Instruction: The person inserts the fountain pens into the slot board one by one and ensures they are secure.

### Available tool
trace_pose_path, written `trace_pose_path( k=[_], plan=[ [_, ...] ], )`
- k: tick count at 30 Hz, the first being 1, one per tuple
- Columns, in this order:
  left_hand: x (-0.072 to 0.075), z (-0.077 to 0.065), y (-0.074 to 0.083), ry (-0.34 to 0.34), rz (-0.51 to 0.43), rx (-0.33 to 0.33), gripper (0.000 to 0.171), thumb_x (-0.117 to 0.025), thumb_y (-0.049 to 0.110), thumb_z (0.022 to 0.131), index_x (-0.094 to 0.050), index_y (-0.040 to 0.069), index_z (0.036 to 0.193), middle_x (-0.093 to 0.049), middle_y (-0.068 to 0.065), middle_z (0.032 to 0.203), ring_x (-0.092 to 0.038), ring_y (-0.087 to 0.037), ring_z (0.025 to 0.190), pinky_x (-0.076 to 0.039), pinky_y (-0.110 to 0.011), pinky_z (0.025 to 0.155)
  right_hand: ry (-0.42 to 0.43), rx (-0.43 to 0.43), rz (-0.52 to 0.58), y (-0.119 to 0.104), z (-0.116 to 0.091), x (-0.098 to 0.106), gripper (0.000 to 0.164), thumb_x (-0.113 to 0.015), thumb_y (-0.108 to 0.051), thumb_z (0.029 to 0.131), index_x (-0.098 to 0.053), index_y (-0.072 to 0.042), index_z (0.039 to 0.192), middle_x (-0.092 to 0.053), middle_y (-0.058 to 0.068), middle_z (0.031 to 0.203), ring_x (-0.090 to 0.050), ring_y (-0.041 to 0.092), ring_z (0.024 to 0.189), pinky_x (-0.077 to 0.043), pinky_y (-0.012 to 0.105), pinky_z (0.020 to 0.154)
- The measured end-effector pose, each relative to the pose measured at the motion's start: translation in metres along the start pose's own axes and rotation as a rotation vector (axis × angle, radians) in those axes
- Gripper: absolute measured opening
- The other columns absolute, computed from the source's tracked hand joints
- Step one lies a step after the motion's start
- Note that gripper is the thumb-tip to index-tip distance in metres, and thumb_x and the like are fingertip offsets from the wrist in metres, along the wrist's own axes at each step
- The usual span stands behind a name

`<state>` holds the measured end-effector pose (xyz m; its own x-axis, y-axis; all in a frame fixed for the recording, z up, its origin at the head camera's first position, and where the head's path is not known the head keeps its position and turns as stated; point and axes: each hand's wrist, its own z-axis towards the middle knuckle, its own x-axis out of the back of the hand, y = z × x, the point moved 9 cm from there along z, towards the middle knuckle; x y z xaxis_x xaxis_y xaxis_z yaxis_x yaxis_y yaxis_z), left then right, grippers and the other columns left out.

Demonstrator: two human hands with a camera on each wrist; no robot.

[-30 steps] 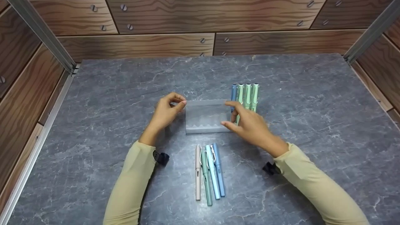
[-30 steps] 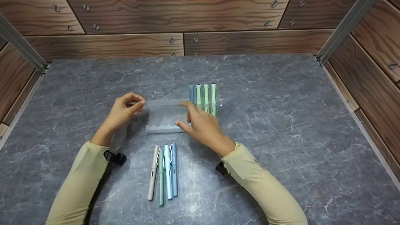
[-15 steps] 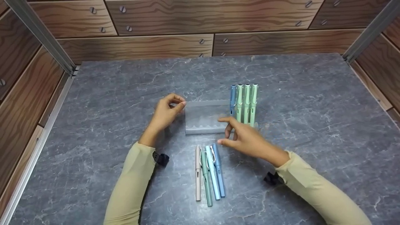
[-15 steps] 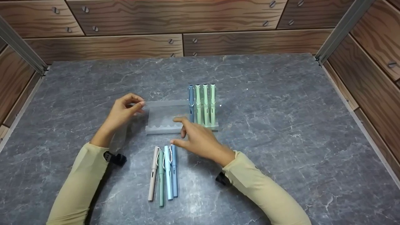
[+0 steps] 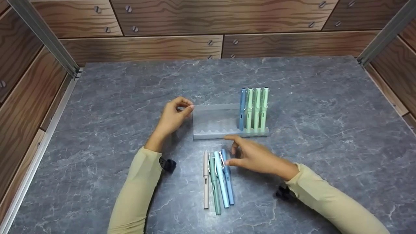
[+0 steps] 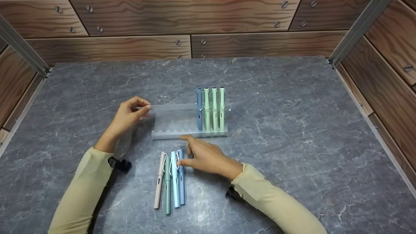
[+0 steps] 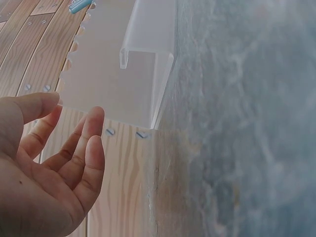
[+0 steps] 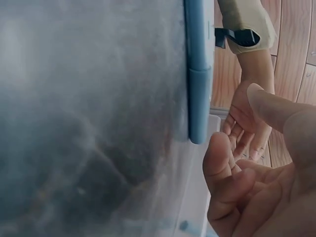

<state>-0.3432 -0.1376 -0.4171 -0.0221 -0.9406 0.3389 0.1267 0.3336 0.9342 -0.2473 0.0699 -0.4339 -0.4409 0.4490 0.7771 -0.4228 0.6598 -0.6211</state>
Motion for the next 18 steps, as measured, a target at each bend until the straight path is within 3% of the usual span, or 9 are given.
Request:
trace_pose_path(
  k=[8, 18],
  plan=[
    [-0.001, 0.000, 0.001, 0.004, -0.006, -0.002, 0.013, -0.064, 0.011, 0.092, -0.065, -0.001, 0.098, -0.068, -0.019, 0.100, -0.065, -0.030, 0.074, -0.049, -0.018, 0.060, -0.047, -0.005, -0.060, 0.000, 0.000, -0.009, 0.080, -0.074, -0.045, 0.079, -0.041, -0.010, 0.143, -0.063, -0.001, 0.094, -0.049, 0.004, 0.068, -0.046, 0.022, 0.065],
    [0.000, 0.001, 0.000, 0.011, -0.018, 0.005, 0.013, -0.064, 0.009, 0.092, -0.064, -0.002, 0.098, -0.068, -0.020, 0.100, -0.066, -0.033, 0.076, -0.051, -0.019, 0.062, -0.090, -0.025, -0.083, 0.001, 0.003, -0.016, 0.081, -0.073, -0.047, 0.080, -0.040, -0.010, 0.144, -0.060, -0.003, 0.093, -0.047, 0.005, 0.068, -0.045, 0.024, 0.065]
  ],
)
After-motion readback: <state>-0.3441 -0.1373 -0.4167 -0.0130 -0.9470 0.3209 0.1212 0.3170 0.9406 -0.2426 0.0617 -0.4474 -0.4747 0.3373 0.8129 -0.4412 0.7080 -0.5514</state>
